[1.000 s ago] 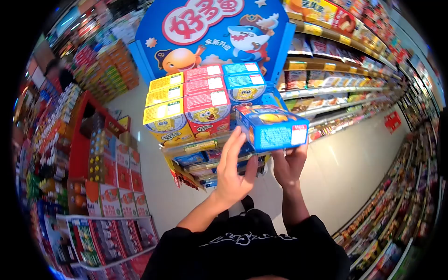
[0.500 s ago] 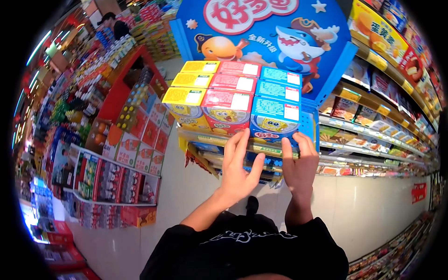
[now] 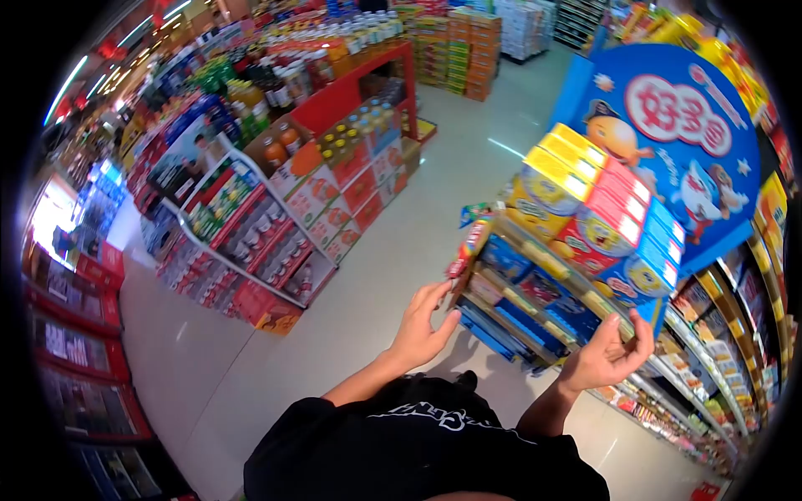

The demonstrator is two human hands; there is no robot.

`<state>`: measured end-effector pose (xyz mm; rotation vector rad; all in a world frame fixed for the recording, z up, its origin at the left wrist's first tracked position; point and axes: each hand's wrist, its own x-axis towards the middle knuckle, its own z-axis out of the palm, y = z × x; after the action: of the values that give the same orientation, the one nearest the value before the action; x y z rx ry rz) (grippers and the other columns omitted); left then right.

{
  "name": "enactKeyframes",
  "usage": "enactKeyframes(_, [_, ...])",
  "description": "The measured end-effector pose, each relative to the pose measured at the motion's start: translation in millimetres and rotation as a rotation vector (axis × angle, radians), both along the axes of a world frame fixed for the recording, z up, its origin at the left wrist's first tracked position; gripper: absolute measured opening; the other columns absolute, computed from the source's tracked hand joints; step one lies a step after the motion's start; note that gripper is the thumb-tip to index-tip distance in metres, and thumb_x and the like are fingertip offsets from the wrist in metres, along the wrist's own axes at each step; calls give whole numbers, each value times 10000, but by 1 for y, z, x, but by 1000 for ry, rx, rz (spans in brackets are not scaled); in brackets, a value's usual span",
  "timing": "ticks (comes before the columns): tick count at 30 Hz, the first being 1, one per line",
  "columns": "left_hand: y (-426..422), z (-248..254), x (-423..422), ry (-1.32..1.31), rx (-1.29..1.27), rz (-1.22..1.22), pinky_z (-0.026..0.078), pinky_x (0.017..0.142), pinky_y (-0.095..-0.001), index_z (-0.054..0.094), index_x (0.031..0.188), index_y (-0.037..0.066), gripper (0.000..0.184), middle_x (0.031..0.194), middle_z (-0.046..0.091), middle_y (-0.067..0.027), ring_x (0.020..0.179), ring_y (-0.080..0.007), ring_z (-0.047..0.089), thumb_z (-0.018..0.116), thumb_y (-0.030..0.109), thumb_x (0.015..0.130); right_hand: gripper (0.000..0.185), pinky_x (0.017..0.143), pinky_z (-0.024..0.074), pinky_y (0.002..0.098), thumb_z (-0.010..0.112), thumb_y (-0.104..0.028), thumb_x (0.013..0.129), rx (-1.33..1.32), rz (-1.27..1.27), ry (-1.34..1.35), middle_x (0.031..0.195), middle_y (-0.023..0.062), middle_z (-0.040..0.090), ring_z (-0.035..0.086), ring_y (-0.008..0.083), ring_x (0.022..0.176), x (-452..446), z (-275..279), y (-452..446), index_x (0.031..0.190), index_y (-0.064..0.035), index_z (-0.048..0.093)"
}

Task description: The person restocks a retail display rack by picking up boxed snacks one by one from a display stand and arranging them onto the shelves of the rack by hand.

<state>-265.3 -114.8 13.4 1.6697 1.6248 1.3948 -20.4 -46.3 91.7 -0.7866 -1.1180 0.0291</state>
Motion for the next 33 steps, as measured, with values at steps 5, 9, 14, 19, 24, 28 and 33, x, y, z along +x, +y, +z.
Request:
enactKeyframes(5, [-62,-35,-79,-61,-172,71,522,938,-391,569,1389,17,486,1299,621,-161,1172,-276,617,710,154,945,404,630,456,182,750,15,884,-476,367,-180,1232,105,582,590,143,1028,-115,-5,-14,1263,3,613])
enactKeyframes(9, [-101,-44,-126,-90,-167,122,520,934,-393,567,1379,29,472,1299,619,-159,1160,-284,622,709,166,950,600,891,532,393,762,-154,885,-690,605,-713,1313,220,591,626,333,1156,-208,-11,-11,1399,34,516])
enactKeyframes(14, [-138,-44,-193,-46,-202,338,523,931,-394,566,1375,25,472,1295,621,-159,1151,-285,627,713,162,948,749,1044,472,489,720,-396,911,-472,1023,-1404,1385,288,566,571,457,1238,-309,-31,-11,1443,63,462])
enactKeyframes(19, [-157,-55,-246,-88,-241,486,521,940,-395,569,1372,27,479,1305,609,-161,1172,-288,616,723,163,939,730,1013,491,480,717,-392,901,-403,1363,-1550,1290,286,629,613,454,1169,-391,-42,-15,1422,69,494])
enactKeyframes(24, [-143,-55,-284,-165,-306,612,524,953,-412,560,1381,29,500,1320,590,-165,1201,-301,596,728,168,931,683,946,522,479,724,-384,895,-336,1391,-1647,1199,253,670,650,438,1091,-465,-57,0,1377,58,526])
enactKeyframes(28, [-121,-67,-329,-148,-285,730,524,973,-425,539,1393,22,534,1359,553,-179,1223,-321,580,736,177,921,674,950,522,475,727,-380,893,-262,1467,-1707,1214,246,664,646,439,1098,-531,-75,27,1382,38,528])
enactKeyframes(33, [-88,-59,-406,-123,-304,860,461,1055,-460,463,1433,-28,628,1408,494,-254,1290,-417,518,737,209,919,714,1023,486,466,700,-427,915,-302,1500,-1820,1331,289,610,589,446,1221,-622,-55,62,1407,52,507])
